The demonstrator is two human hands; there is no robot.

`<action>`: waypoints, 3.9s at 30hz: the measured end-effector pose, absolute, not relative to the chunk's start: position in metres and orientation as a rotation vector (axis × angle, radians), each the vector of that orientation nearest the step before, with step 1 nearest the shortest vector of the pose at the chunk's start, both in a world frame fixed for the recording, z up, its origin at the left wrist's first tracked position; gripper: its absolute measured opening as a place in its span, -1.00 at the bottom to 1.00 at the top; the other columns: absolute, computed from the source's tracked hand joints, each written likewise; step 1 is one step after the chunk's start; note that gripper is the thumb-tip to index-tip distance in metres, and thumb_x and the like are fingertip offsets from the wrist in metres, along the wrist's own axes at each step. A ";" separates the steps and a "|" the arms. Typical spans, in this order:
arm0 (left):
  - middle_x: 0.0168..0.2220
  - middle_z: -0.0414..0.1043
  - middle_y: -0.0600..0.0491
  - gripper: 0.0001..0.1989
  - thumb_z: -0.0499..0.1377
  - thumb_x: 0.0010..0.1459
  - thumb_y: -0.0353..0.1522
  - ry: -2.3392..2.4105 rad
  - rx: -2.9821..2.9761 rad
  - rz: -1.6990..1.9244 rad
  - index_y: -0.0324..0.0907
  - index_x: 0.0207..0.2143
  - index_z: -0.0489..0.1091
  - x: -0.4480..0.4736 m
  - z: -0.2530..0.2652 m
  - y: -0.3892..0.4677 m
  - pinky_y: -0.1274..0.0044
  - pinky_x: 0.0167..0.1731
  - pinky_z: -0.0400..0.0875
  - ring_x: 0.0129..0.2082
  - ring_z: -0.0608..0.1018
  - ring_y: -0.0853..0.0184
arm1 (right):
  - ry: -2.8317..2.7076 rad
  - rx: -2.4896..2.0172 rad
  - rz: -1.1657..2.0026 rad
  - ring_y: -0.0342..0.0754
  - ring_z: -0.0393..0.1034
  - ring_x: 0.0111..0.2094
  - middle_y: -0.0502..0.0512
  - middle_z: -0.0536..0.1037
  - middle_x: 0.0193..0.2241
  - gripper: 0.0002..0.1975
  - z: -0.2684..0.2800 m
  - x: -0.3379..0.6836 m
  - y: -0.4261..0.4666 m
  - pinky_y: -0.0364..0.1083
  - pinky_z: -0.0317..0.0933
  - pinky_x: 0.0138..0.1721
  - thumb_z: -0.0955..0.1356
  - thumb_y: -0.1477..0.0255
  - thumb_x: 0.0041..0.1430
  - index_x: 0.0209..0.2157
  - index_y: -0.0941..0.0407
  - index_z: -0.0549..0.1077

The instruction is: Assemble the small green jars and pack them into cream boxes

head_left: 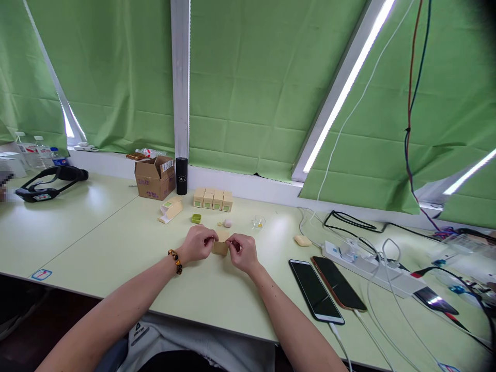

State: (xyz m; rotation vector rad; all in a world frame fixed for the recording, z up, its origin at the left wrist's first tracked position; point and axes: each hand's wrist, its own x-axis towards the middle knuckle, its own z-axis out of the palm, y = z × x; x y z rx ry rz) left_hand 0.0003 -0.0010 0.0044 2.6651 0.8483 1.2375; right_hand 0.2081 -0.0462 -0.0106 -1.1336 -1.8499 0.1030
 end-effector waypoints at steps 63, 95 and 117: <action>-0.28 0.58 -0.09 -0.73 -0.03 0.31 -0.27 1.554 2.620 0.385 -0.11 -0.15 0.45 0.009 0.002 -0.004 0.39 -0.32 0.34 -0.30 0.60 0.09 | -1.827 -1.464 0.466 -0.12 0.43 -0.36 0.04 0.47 0.00 -0.47 0.004 0.212 -0.024 -0.11 0.27 -0.32 0.38 0.51 0.04 0.05 -0.03 0.21; -0.28 0.58 -0.07 -0.76 -0.06 0.32 -0.31 1.527 2.666 0.260 -0.10 -0.15 0.38 0.011 0.004 -0.006 0.37 -0.33 0.34 -0.30 0.60 0.09 | -2.027 -2.111 -0.318 0.19 0.23 0.06 0.27 0.43 -0.01 -0.61 0.008 0.257 0.084 0.05 -0.02 0.04 0.33 0.52 0.17 0.04 0.00 0.46; -0.26 0.58 -0.10 -0.77 -0.03 0.32 -0.31 1.538 2.647 0.214 -0.11 -0.11 0.38 0.014 0.008 -0.009 0.36 -0.28 0.36 -0.26 0.61 0.08 | -2.076 -2.182 -0.191 0.19 0.06 0.26 0.22 0.36 0.20 -0.48 0.003 0.256 0.123 0.15 -0.10 0.18 0.27 0.55 0.20 0.19 -0.01 0.32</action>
